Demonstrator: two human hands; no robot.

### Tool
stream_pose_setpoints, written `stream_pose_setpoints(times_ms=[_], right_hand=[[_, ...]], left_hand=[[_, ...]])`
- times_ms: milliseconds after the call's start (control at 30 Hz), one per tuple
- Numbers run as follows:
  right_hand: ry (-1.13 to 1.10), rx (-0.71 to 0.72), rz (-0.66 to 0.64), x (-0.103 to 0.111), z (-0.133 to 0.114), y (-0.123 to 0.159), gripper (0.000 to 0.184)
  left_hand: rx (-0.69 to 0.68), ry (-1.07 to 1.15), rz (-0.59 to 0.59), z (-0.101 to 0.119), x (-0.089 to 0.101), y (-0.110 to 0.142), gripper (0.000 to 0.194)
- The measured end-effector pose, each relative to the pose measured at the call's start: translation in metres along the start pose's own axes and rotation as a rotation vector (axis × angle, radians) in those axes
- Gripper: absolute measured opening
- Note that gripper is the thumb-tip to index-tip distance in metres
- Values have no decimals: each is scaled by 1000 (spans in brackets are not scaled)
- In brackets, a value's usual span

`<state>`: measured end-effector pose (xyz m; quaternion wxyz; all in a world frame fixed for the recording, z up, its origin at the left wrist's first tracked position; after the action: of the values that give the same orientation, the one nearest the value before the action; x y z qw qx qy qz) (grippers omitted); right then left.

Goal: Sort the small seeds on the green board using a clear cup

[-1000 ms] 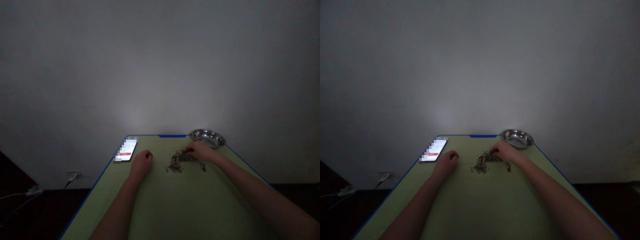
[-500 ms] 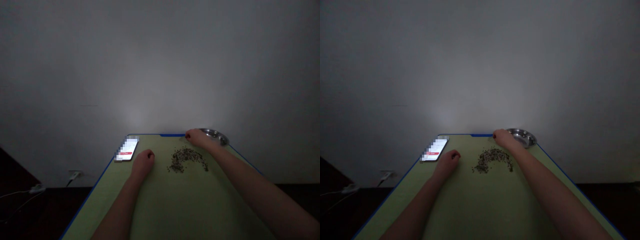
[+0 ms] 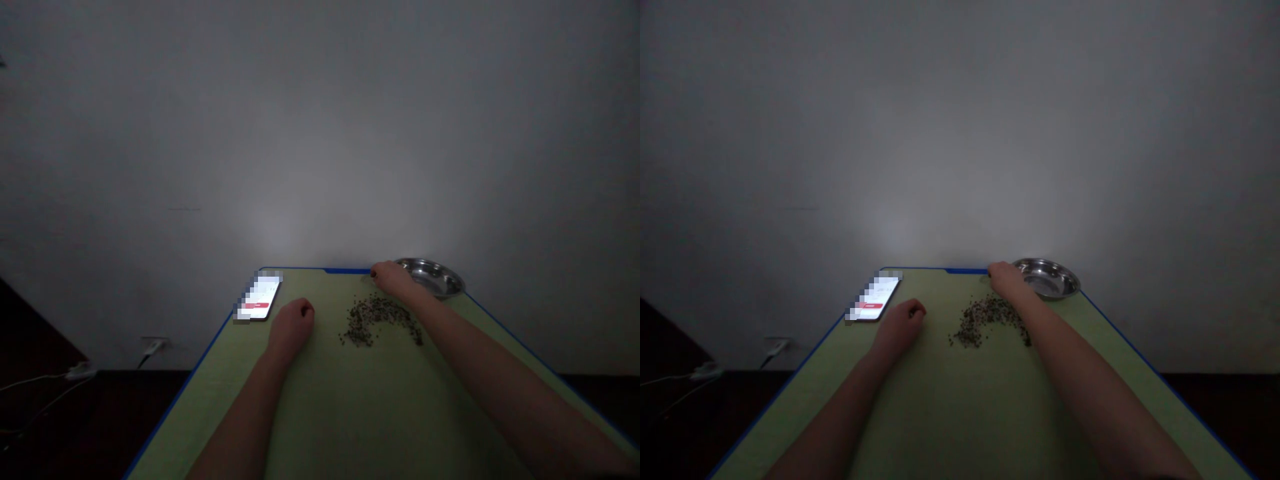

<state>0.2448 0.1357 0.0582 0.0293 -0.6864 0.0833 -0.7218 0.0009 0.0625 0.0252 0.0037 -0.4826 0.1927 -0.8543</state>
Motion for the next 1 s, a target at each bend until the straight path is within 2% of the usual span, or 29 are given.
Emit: stream_pose_setpoints(times_ms=[200,467,733,1000], right_hand=[[-30,12,-14,-2,-13,1,31],[-64,67,-30,-2,-43,2,32],[-116,188,-46,0,-76,7,31],[-168,330,-73,11,-101,30,29]], left_hand=[[-1,5,-5,2,0,0,22],[-27,9,8,2,0,1,23],[-29,0,11,4,2,0,23],[-26,1,18,6,3,1,23]])
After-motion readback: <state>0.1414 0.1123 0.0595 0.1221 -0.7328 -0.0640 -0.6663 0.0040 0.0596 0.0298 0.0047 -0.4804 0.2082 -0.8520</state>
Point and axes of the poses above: each hand's wrist, its own y-axis away from the middle knuckle, its own x-axis out of the back of the hand, z = x × y, the point moved 6 cm from there along -y, towards the middle knuckle, and after that the axes turned 11 degrees about -x, right-handed, at the moved point
